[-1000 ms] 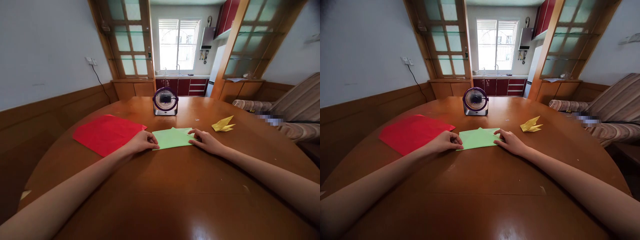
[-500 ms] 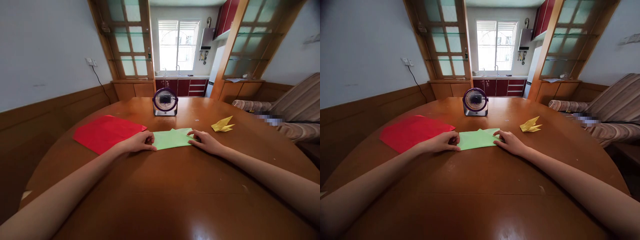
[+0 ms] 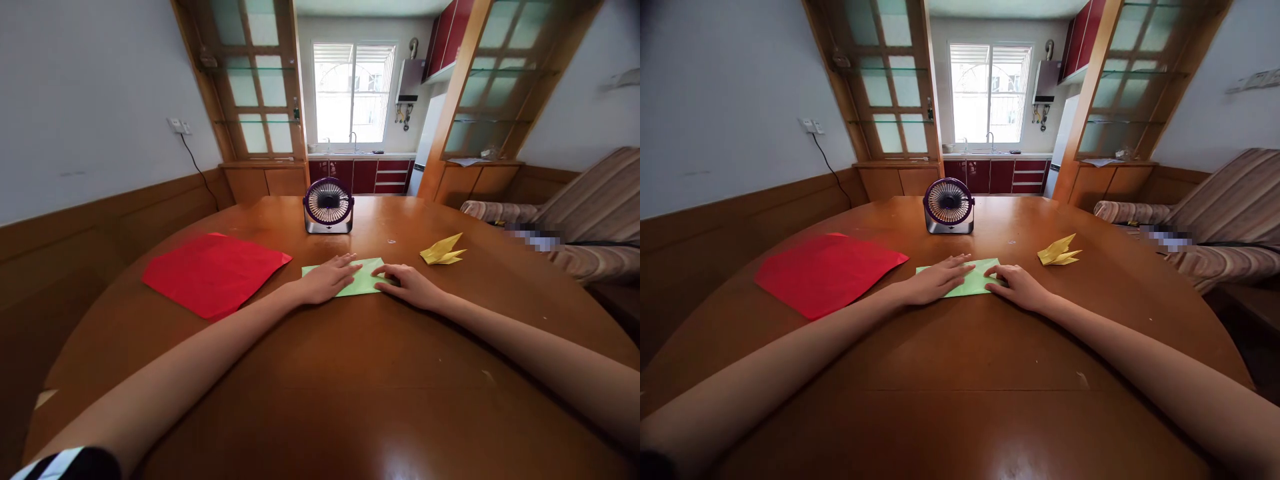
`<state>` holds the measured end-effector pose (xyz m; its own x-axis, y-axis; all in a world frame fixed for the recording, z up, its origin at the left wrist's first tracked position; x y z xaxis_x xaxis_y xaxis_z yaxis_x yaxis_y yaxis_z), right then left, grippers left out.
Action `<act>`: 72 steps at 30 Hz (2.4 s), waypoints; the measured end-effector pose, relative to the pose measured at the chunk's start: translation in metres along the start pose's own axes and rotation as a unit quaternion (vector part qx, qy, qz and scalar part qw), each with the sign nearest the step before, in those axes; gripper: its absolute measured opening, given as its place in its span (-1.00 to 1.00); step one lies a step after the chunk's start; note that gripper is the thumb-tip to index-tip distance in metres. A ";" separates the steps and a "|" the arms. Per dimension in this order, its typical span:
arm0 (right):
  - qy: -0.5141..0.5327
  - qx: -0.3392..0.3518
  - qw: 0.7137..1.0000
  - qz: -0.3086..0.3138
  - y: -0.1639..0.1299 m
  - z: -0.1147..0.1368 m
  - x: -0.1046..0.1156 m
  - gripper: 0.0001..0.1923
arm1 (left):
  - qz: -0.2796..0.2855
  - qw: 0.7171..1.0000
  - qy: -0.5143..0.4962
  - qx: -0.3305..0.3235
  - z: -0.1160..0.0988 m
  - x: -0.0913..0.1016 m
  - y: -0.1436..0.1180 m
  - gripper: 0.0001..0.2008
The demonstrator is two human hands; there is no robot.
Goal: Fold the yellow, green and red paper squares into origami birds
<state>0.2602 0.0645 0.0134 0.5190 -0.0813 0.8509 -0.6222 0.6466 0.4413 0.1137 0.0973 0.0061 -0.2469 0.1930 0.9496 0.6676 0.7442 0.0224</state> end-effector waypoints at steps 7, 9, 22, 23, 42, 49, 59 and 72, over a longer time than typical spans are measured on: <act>0.001 0.010 1.000 0.001 0.000 0.000 -0.001 -0.61 | 0.010 1.000 0.025 0.012 0.003 -0.018 0.005 -0.45; -0.002 0.013 1.000 -0.001 0.000 0.000 -0.001 -0.62 | 0.011 0.999 0.033 0.014 0.003 -0.020 0.004 -0.44; 0.039 -0.022 0.998 -0.035 -0.006 -0.007 0.003 -0.68 | 0.013 0.999 0.034 0.023 0.001 -0.021 0.002 -0.41; 0.045 -0.027 0.998 -0.040 -0.006 -0.008 0.003 -0.69 | 0.011 0.999 0.033 0.026 0.002 -0.020 0.002 -0.41; 0.122 0.096 0.988 -0.003 -0.020 0.002 0.021 -0.73 | 0.019 1.000 0.013 0.014 -0.004 -0.015 -0.005 -0.45; 0.164 0.099 0.981 0.010 -0.027 -0.007 0.018 -0.76 | 0.031 1.000 0.004 -0.002 -0.005 -0.013 -0.006 -0.44; 0.210 0.070 0.975 0.025 -0.026 -0.012 0.019 -0.66 | 0.041 0.999 -0.019 -0.010 -0.007 -0.011 -0.007 -0.43; 0.203 0.082 0.975 0.029 -0.027 -0.010 0.017 -0.64 | -0.063 0.979 -0.169 0.101 0.023 -0.002 -0.004 0.17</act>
<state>0.2914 0.0531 0.0136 0.6483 0.2802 0.7079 -0.7260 0.5076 0.4640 0.0952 0.1084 -0.0035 -0.5584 0.2671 0.7854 0.4737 0.8799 0.0375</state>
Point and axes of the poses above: each hand's wrist, its own y-axis towards the middle knuckle, its own x-axis out of the back of the hand, z = x × y, the point moved 8 cm from there along y, towards the middle knuckle, and after that the axes turned 15 degrees about x, right-handed, at the moved point
